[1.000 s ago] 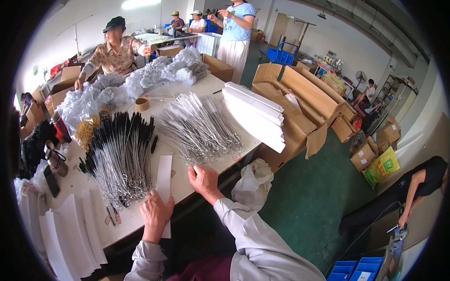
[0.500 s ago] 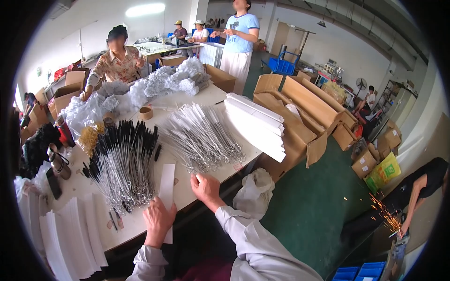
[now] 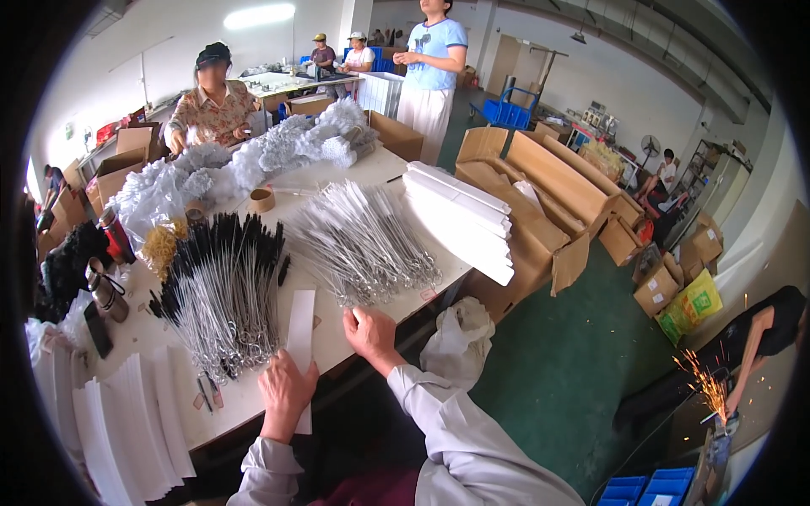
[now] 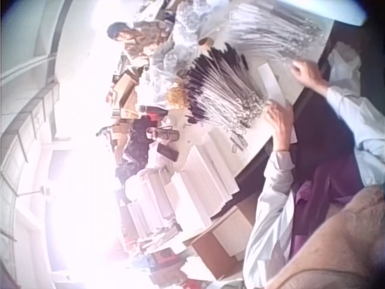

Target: Manually inserting bundles of wire-handle industrial brushes into white paperboard sleeves.

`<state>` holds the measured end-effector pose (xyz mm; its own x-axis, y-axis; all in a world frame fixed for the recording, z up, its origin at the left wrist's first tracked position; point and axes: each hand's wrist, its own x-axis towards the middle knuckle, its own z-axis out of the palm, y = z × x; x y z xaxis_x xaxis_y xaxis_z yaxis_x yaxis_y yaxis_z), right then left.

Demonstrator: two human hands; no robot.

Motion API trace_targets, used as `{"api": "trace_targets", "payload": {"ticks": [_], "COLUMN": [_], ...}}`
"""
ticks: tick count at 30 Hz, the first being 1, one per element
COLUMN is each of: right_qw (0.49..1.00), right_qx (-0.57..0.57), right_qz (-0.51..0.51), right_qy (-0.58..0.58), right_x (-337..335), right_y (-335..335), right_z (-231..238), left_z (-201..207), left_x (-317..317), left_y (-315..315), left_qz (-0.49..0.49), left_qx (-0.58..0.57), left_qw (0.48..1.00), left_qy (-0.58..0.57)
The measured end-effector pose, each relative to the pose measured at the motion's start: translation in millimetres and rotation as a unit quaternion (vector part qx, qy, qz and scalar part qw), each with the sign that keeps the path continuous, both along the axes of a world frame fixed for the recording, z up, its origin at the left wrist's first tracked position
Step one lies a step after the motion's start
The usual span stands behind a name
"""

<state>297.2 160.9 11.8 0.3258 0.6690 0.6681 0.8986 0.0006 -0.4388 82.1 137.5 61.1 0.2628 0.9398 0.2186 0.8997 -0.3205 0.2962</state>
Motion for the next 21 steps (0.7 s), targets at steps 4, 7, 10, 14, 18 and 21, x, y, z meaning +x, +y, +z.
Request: {"api": "trace_targets", "payload": {"ticks": [4, 7, 10, 14, 18, 21], "right_qw": [1.0, 1.0, 1.0, 1.0, 1.0, 1.0], "right_qx": [0.0, 0.004, 0.011, 0.018, 0.013, 0.001], "right_qz": [-0.008, -0.003, 0.001, -0.005, 0.005, 0.017], "right_qy": [-0.009, -0.006, -0.004, -0.006, 0.008, 0.021], "right_x": [1.5, -0.1, 0.1, -0.3, -4.3, -6.3], "right_y": [0.8, 0.3, 0.7, -1.8, -4.0, -2.1], "right_z": [-1.1, -1.0, 0.2, 1.3, 3.4, 4.3], "left_z": [1.0, 4.3, 5.5, 5.8, 4.7, 5.7], "left_x": [1.1, 1.5, 2.1, 3.1, -0.4, -5.7], "left_y": [1.0, 0.7, 1.4, 1.2, 0.3, -0.1], "left_qz": [-0.002, 0.013, 0.012, 0.008, 0.004, 0.009], "left_qx": [-0.009, -0.049, -0.044, -0.038, -0.027, -0.039], "left_qw": [1.0, 0.999, 0.999, 0.999, 1.0, 0.999], "left_qy": [0.003, -0.013, -0.009, -0.004, 0.013, 0.006]}}
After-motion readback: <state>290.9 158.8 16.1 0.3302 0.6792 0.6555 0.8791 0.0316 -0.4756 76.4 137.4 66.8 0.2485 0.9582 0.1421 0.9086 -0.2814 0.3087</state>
